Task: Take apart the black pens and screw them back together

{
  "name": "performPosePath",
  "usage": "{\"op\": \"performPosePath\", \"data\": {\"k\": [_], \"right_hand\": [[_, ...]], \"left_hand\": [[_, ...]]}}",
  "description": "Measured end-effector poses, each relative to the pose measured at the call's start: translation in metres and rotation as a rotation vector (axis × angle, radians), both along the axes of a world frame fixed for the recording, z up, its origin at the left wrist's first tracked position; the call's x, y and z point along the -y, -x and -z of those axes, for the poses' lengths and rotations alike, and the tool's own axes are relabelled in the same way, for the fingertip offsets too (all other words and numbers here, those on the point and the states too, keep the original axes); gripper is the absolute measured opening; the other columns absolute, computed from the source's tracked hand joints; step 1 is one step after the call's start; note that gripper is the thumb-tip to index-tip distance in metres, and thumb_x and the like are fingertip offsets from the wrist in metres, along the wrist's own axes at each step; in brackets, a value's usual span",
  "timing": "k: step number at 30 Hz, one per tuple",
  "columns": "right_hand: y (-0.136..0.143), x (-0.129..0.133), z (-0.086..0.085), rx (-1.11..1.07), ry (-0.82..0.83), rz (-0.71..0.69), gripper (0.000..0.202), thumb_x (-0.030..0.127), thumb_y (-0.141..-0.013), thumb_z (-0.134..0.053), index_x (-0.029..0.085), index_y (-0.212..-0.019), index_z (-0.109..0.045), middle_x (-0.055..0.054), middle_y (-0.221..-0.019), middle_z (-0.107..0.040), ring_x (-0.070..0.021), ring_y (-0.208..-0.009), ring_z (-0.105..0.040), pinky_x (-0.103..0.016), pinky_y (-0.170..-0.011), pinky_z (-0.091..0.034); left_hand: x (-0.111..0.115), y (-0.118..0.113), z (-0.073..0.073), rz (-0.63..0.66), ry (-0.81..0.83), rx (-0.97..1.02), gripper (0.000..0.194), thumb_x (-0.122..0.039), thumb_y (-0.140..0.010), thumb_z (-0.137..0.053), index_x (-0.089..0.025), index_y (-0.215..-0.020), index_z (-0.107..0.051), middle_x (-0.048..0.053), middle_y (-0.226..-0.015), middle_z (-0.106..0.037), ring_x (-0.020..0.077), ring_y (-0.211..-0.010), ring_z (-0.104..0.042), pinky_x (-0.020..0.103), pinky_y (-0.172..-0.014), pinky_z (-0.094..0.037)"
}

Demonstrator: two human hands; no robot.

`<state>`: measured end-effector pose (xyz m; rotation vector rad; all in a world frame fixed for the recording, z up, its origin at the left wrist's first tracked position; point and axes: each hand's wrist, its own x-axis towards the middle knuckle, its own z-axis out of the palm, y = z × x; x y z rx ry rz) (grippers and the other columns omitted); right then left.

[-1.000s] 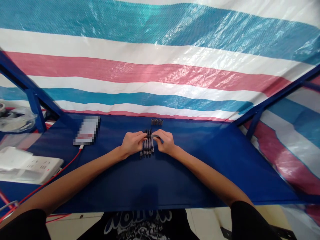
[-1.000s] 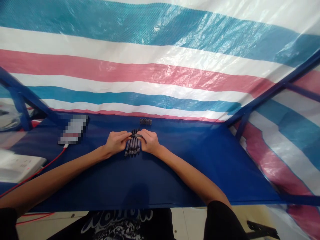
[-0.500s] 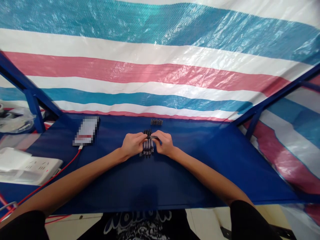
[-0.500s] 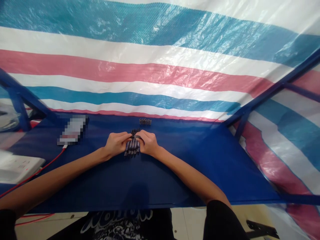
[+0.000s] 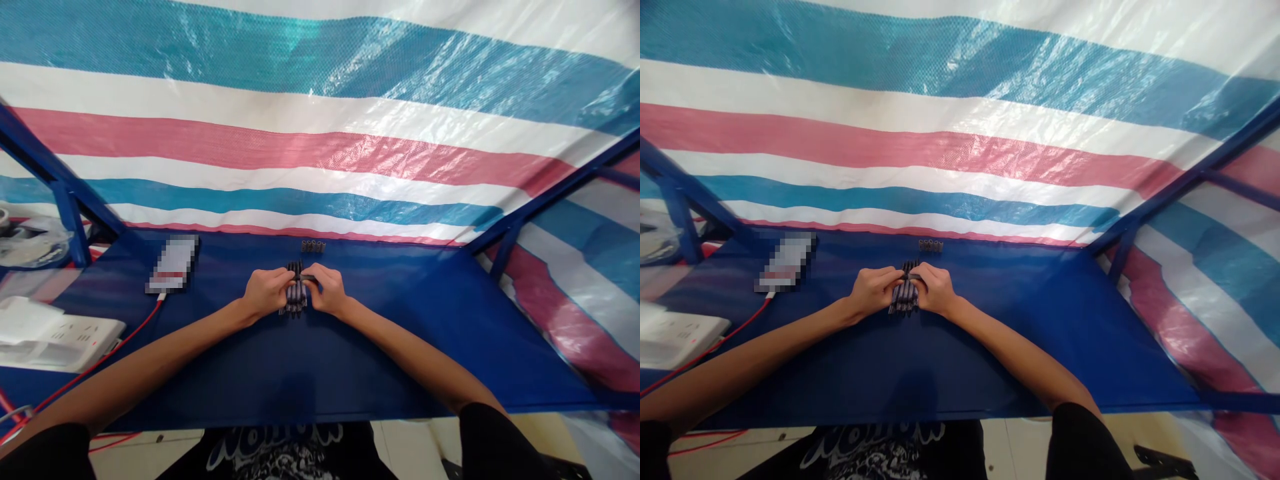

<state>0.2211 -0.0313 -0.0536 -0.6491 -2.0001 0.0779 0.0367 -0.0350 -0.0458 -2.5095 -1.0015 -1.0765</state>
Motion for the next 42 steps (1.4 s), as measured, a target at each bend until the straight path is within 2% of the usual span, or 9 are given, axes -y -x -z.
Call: {"op": "performPosePath", "data": {"k": [12,17,23,32,38,42], "right_hand": [[0.003,0.002,0.003,0.007,0.003,-0.002,0.014,0.017,-0.088,-0.047,0.016,-0.087,-0.061,-0.005,-0.072,-0.064,-0.0145,-0.061,-0.059,-0.026,-0.059,-0.048],[0.002,-0.004,0.004,0.019,0.115,0.059,0.016,0.022,-0.09,-0.05,0.017,-0.091,-0.065,-0.006,-0.076,-0.068,-0.0154,-0.068,-0.063,-0.027,-0.067,-0.051],[0.002,-0.008,0.014,-0.035,0.229,0.083,0.015,0.027,-0.09,-0.055,0.017,-0.093,-0.067,-0.006,-0.081,-0.069,-0.0156,-0.07,-0.063,-0.028,-0.07,-0.052],[0.001,-0.011,0.016,-0.053,0.27,0.117,0.019,0.03,-0.093,-0.051,0.017,-0.091,-0.066,-0.006,-0.081,-0.067,-0.0146,-0.067,-0.059,-0.027,-0.068,-0.049],[0.0,-0.014,0.019,-0.045,0.22,0.097,0.02,0.027,-0.093,-0.051,0.016,-0.084,-0.064,-0.006,-0.077,-0.067,-0.0153,-0.071,-0.062,-0.026,-0.069,-0.049],[-0.001,-0.014,0.021,-0.065,0.258,0.111,0.019,0.029,-0.092,-0.054,0.017,-0.082,-0.065,-0.005,-0.075,-0.068,-0.0153,-0.068,-0.062,-0.027,-0.068,-0.049]], "left_hand": [[-0.001,0.0,0.003,0.035,-0.03,-0.027,0.027,-0.017,-0.088,-0.042,-0.016,-0.073,-0.064,-0.001,-0.055,-0.055,0.0089,-0.044,-0.044,0.023,-0.045,-0.028],[-0.013,0.007,0.006,0.026,-0.046,-0.036,0.026,-0.023,-0.091,-0.044,-0.017,-0.08,-0.067,0.0,-0.059,-0.06,0.0091,-0.049,-0.05,0.022,-0.046,-0.031],[-0.021,0.014,0.018,-0.001,0.059,-0.064,0.029,-0.027,-0.094,-0.041,-0.017,-0.083,-0.067,0.001,-0.064,-0.062,0.0099,-0.052,-0.053,0.022,-0.048,-0.033],[-0.023,0.014,0.023,-0.084,0.141,-0.019,0.038,-0.043,-0.096,-0.043,-0.017,-0.08,-0.067,0.003,-0.071,-0.068,0.0118,-0.061,-0.061,0.021,-0.052,-0.035],[-0.025,0.015,0.026,-0.048,0.101,-0.041,0.042,-0.044,-0.097,-0.041,-0.017,-0.082,-0.07,0.003,-0.067,-0.068,0.0098,-0.055,-0.059,0.02,-0.05,-0.034],[-0.025,0.015,0.024,0.003,0.046,-0.077,0.037,-0.038,-0.099,-0.039,-0.018,-0.096,-0.069,0.002,-0.07,-0.068,0.0093,-0.056,-0.059,0.019,-0.049,-0.034]]}}
